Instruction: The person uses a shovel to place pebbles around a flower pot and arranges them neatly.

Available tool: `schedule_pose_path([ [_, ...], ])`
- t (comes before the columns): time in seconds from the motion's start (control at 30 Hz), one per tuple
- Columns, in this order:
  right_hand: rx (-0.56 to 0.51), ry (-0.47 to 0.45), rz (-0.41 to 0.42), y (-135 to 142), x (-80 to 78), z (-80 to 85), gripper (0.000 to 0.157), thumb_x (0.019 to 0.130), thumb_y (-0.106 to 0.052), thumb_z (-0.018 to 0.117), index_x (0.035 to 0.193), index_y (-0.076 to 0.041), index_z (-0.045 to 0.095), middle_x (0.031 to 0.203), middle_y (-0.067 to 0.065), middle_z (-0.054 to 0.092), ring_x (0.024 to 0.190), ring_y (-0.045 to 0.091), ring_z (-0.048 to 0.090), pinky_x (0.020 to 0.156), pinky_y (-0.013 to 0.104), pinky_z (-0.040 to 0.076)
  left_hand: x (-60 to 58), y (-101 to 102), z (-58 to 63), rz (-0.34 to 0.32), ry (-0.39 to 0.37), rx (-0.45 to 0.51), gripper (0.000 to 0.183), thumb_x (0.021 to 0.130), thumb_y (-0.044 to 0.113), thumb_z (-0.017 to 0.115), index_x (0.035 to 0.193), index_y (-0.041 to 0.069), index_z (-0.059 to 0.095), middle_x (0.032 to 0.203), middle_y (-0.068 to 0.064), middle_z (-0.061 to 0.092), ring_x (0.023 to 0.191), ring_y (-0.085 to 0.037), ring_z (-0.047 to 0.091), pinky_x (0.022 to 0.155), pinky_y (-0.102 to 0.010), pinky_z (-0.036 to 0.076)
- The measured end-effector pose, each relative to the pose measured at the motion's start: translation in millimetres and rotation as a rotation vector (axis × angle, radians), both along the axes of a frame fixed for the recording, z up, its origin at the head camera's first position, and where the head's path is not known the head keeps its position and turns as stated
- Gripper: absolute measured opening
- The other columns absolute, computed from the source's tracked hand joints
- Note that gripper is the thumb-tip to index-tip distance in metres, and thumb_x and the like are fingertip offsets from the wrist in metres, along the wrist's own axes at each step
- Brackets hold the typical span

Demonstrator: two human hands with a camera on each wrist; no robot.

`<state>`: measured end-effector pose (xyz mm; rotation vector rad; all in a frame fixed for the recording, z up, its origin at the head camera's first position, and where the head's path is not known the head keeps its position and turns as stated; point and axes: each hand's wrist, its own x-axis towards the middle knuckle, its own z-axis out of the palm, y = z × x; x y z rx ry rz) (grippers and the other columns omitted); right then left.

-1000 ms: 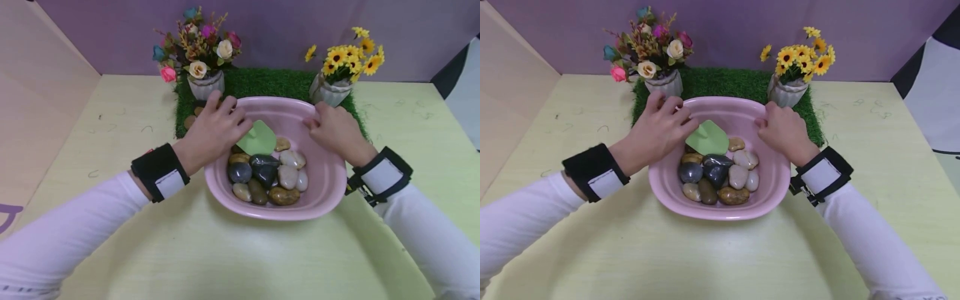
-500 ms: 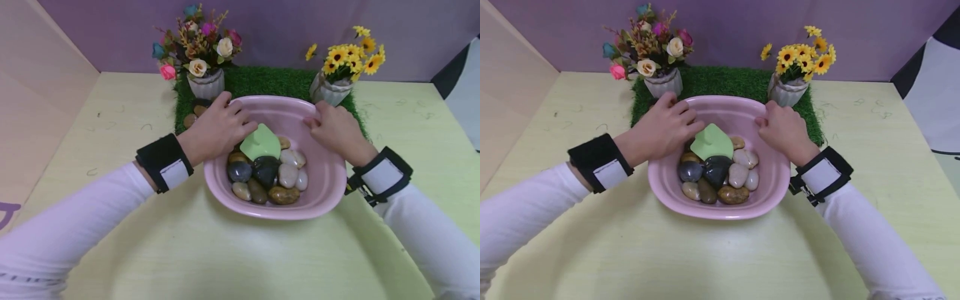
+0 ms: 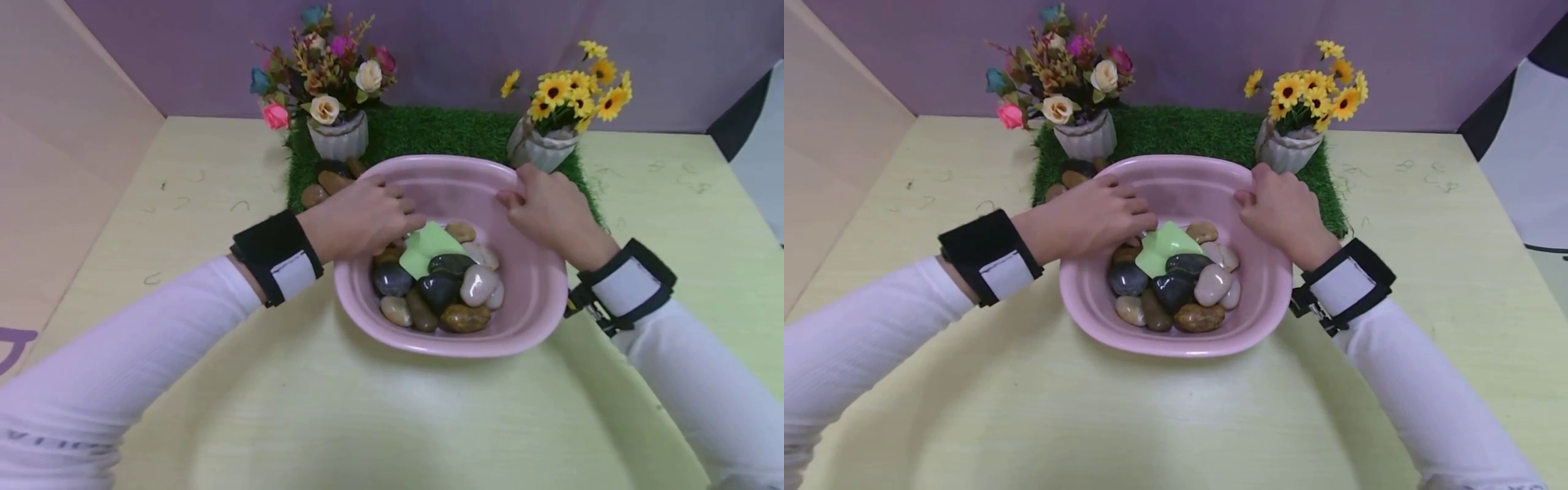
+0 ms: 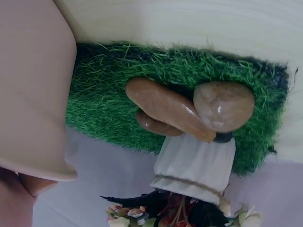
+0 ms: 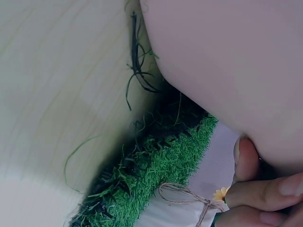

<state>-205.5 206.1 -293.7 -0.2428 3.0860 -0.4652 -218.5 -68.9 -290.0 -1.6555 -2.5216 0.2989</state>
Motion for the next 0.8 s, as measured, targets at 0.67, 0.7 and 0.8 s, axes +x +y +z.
schedule_pose_path([
  [0.67, 0.008, 0.004, 0.001, 2.4, -1.1, -2.2, 0.037, 0.100, -0.033, 0.052, 0.105, 0.004, 0.053, 0.074, 0.019, 0.056, 0.059, 0.031, 0.057, 0.048, 0.037, 0.042, -10.9, 6.4, -3.3, -0.074, -0.264, 0.022, 0.015, 0.091, 0.026, 0.069, 0.099, 0.014, 0.072, 0.099, -0.002, 0.072, 0.097, -0.023, 0.064, 0.098, -0.044, 0.036],
  [0.7, 0.008, 0.004, 0.000, 2.4, -1.3, -2.0, 0.037, 0.100, -0.033, 0.052, 0.105, 0.004, 0.054, 0.074, 0.019, 0.056, 0.059, 0.031, 0.057, 0.048, 0.037, 0.042, -11.4, 6.1, -3.4, -0.069, -0.289, 0.035, 0.013, 0.091, 0.026, 0.069, 0.099, 0.015, 0.072, 0.098, -0.001, 0.072, 0.096, -0.022, 0.064, 0.099, -0.045, 0.035],
  [0.8, 0.001, 0.006, 0.007, 2.1, -1.9, -1.3, 0.036, 0.100, -0.033, 0.051, 0.104, 0.003, 0.054, 0.073, 0.018, 0.056, 0.058, 0.030, 0.057, 0.047, 0.037, 0.042, -12.5, 4.5, -3.8, -0.046, -0.366, 0.076, 0.012, 0.090, 0.024, 0.070, 0.100, 0.017, 0.072, 0.099, 0.003, 0.071, 0.098, -0.018, 0.064, 0.106, -0.047, 0.030],
])
